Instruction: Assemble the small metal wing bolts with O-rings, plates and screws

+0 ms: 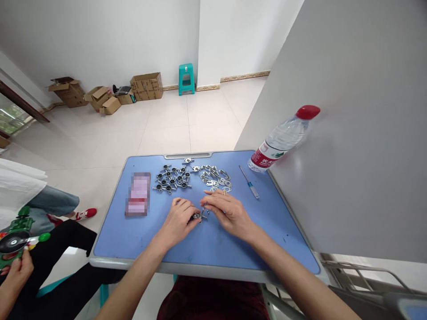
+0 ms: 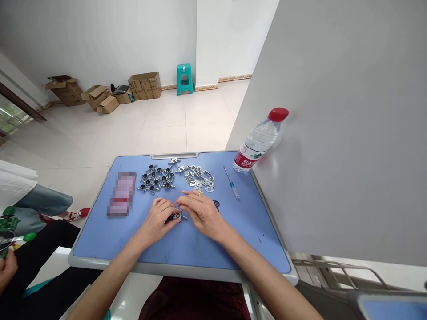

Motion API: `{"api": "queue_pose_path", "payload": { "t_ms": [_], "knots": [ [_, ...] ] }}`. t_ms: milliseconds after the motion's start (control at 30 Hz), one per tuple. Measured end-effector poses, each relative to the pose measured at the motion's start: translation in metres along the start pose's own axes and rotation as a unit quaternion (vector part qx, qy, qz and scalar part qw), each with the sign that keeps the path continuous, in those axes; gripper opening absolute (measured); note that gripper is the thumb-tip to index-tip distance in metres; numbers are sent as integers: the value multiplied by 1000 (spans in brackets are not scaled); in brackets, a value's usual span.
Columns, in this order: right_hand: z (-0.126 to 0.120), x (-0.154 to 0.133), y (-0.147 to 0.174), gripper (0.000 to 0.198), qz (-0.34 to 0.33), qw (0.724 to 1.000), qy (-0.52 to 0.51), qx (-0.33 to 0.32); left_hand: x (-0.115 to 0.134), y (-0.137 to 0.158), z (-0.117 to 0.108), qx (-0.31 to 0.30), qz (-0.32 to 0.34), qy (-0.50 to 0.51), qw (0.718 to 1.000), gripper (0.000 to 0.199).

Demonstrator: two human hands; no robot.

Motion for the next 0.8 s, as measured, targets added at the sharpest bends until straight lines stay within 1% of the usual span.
{"api": "queue_pose_path", "payload": {
  "t_ms": [133, 333, 567, 667, 800],
  "knots": [
    [0, -2, -1, 19, 2, 1000, 19, 13, 1, 0, -1, -1, -2, -4, 1000, 6],
    [3, -6, -1, 14, 9, 999, 35, 10, 2, 1, -1, 0, -3, -17, 1000, 4],
    [8, -1, 5, 9, 56, 996, 66, 33, 0, 1, 0, -1, -3, -22, 1000, 4],
    [8, 1, 7, 16, 39, 997, 70, 19, 0, 1, 0, -1, -5, -18, 1000, 6],
    [4, 1, 7, 29, 21, 998, 60, -28, 1, 1, -1, -1, -10, -9, 1000, 5]
  ]
}}
Point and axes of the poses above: each hand's wrist, its own y-axis away from the middle knuckle, its own z-axis out of the palm, x = y × z, the point moved 2 cm from there along -y, towards the middle knuckle
